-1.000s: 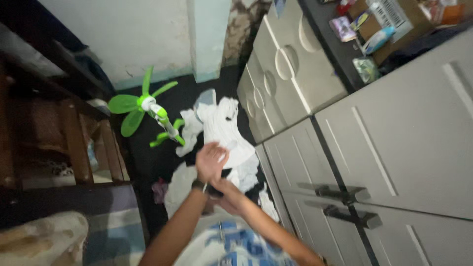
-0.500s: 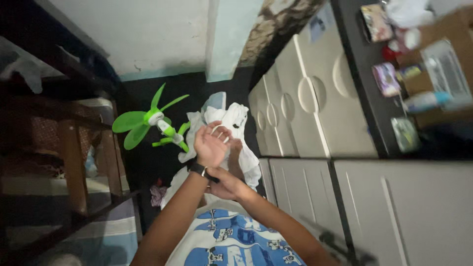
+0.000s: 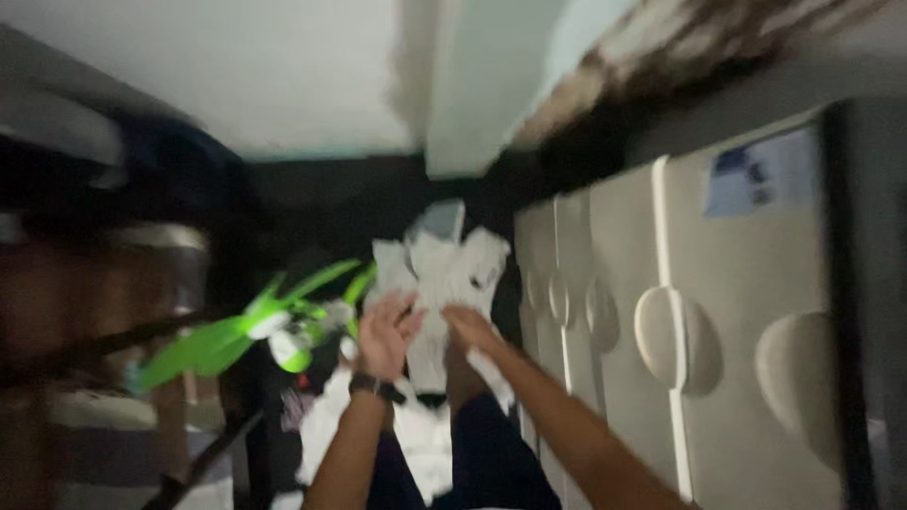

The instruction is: The person folds various clothing items, including shirts, pants, and socks, on a dark floor mat. They pick up each item, fold it by hand, and place it into a black laundry basket positioned nearby.

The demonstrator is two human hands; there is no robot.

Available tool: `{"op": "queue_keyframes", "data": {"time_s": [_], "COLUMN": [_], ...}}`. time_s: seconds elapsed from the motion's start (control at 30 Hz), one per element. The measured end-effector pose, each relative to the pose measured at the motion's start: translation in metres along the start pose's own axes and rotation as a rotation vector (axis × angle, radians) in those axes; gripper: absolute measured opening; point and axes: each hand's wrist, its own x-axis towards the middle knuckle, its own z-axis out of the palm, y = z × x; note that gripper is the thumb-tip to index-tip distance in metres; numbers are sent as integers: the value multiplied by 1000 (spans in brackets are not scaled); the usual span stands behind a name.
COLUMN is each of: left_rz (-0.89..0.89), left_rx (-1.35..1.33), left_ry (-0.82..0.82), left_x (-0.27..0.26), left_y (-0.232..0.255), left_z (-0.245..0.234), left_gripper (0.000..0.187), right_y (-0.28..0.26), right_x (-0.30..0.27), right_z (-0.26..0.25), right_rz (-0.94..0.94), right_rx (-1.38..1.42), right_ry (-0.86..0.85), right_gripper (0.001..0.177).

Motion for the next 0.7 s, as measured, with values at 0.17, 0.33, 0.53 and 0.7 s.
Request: {"op": "queue_keyframes", "data": {"time_s": [0.17,0.33,0.53,0.7], "left_rz": [-76,52,91,-60], "left_rx": [222,350,548,810], "left_ry": [86,-42,23,283], "left_x": [128,250,325,345], "left_y": [-44,-84,-101,-99], "left_z": [-76,-164,-219,-266], "left_gripper": [68,59,52,42], "right_y": [103,223,312,335], "right_x": [166,310,442,460], "right_z": [-34,-14,-62,-102], "right_rz": [-54,-115,-65,44], "right_rx": [-589,-824,-1088,-1014], "right_ry": [91,176,120,261], "right_gripper": [36,40,41,33]}}
